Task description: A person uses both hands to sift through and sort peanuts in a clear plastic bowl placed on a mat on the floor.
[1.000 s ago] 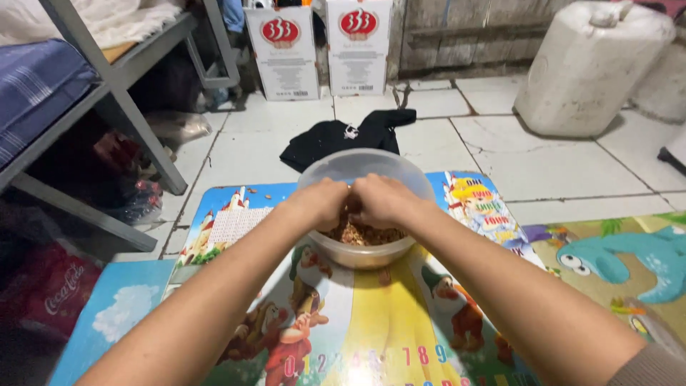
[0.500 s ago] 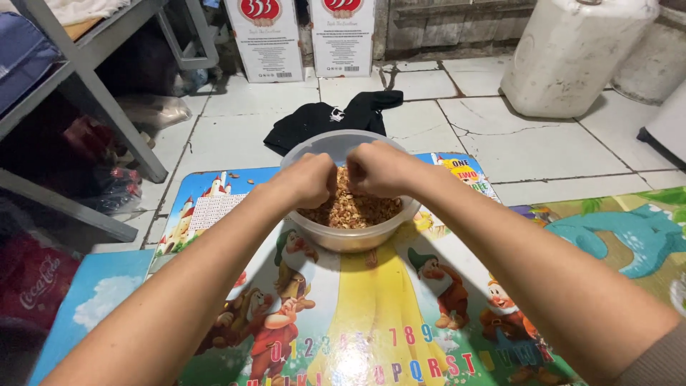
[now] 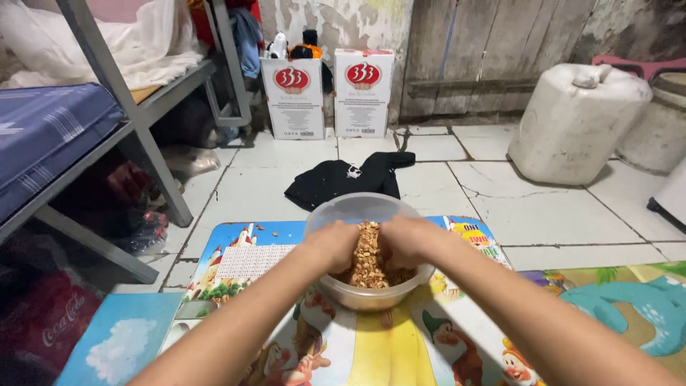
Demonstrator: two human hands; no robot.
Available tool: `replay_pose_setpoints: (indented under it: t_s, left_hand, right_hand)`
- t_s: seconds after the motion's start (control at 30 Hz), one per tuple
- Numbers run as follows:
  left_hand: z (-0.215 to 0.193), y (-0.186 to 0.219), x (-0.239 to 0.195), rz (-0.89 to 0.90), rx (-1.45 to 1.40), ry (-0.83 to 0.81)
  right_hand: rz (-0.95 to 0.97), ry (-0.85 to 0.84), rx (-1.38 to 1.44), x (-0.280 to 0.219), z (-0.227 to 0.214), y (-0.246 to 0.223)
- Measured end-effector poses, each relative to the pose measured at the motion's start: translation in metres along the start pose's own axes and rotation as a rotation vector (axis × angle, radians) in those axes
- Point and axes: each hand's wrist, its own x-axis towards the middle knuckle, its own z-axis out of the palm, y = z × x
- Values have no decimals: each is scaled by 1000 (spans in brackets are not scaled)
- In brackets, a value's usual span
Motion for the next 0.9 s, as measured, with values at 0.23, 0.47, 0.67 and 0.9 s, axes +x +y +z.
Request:
replay_pose_setpoints:
  t_s: [0.23,0.47,0.67,0.9]
  left_hand:
    - [-19,5,-11,-11,-136,61]
    - [-23,13,-20,21,-178,59]
    - [-29,29,-29,-27,-190,-4]
    - [4,18,-2,-89,-126,-30]
  right_hand:
    - [45,65,102,16,8,1]
    - [66,92,234,-13,-16,-27]
    - [71,114,235,1,5,-27]
    - [42,135,171,-2,5,-11]
